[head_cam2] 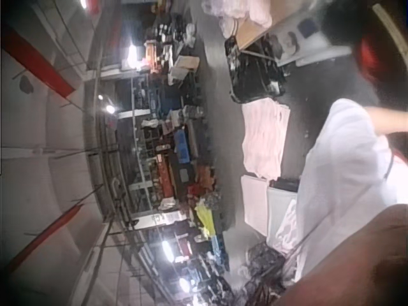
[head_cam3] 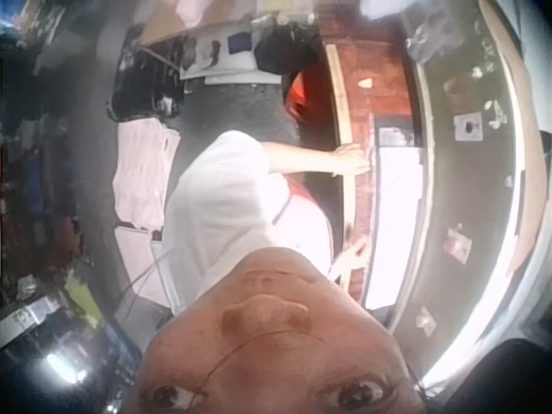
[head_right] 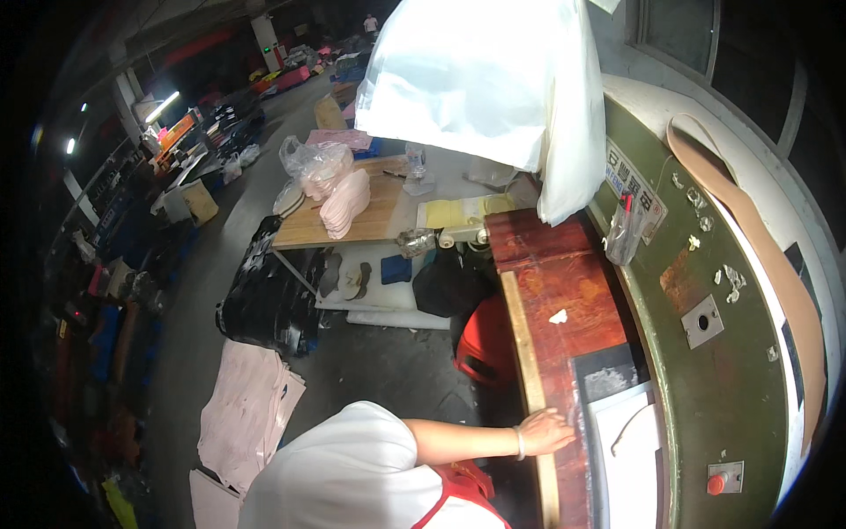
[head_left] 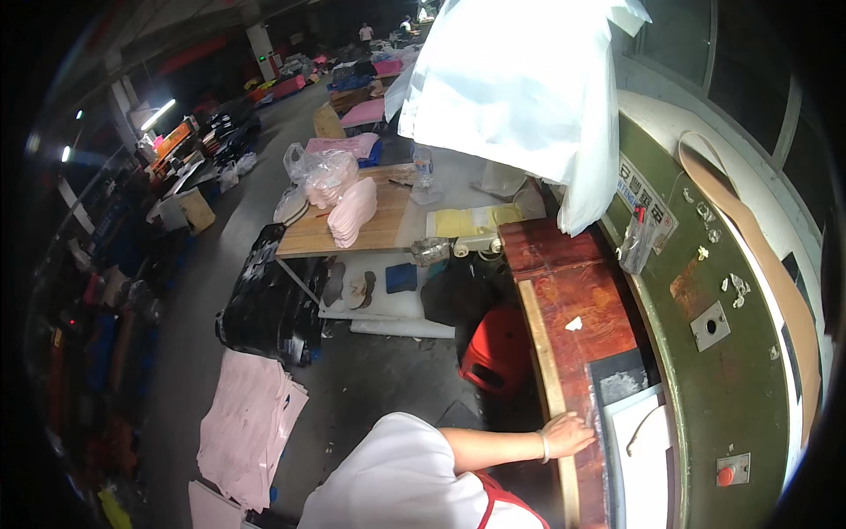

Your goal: The person places a sheet of light-colored fabric onto a hydraulic cutting press, aligns it, and presses a button to cut multiple shoe-shaped pieces. They remove the cut pieces and the surrounding scrap fabric, then repeat the process with a new sheet.

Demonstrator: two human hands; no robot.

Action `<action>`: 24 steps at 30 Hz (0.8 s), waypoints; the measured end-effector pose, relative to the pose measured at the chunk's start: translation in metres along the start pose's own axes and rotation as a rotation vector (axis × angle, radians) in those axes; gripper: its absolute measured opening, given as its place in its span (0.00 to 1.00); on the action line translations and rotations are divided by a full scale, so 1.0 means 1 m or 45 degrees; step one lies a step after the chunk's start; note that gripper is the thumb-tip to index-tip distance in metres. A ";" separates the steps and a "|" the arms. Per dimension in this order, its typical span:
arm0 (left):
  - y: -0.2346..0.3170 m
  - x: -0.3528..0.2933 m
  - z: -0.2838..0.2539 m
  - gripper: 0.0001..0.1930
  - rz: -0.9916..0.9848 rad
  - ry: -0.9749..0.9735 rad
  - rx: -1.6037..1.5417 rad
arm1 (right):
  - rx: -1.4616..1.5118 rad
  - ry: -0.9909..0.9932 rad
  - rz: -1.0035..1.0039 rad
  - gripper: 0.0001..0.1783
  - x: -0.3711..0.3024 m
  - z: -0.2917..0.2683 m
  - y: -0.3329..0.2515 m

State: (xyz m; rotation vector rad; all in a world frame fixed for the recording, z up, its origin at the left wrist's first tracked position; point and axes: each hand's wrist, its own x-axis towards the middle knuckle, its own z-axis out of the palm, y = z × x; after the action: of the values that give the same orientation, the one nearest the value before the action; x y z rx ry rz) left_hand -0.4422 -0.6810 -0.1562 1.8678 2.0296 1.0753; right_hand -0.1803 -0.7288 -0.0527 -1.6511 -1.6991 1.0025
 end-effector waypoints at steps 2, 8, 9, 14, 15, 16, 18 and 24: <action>0.000 -0.024 -0.017 0.10 0.037 0.020 0.090 | 0.081 -0.018 -0.098 0.36 0.021 0.004 -0.019; -0.004 -0.085 -0.064 0.08 0.024 -0.189 0.100 | 0.574 -0.011 -0.189 0.50 0.087 0.090 -0.051; -0.005 -0.094 -0.071 0.07 0.070 -0.094 0.104 | 0.356 0.008 -0.197 0.54 0.088 0.104 -0.049; -0.007 -0.132 -0.108 0.02 0.225 -0.015 0.213 | -0.211 0.151 -0.041 0.63 0.059 0.148 -0.053; -0.007 -0.135 -0.114 0.01 0.164 -0.040 0.194 | -0.246 0.106 -0.047 0.64 0.053 0.153 -0.057; -0.009 -0.136 -0.119 0.01 0.327 -0.132 0.279 | -0.223 0.111 -0.082 0.64 0.049 0.152 -0.061; -0.009 -0.136 -0.124 0.01 0.289 -0.103 0.153 | -0.187 0.162 -0.198 0.59 0.047 0.144 -0.068; -0.009 -0.129 -0.126 0.04 0.272 -0.212 0.241 | 1.082 0.021 0.112 0.55 0.052 0.060 -0.063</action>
State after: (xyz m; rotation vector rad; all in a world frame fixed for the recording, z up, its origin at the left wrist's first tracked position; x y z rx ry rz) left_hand -0.4978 -0.8474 -0.1134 2.2279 1.9307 0.7628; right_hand -0.2692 -0.6823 -0.0406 -1.1496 -0.9544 1.4728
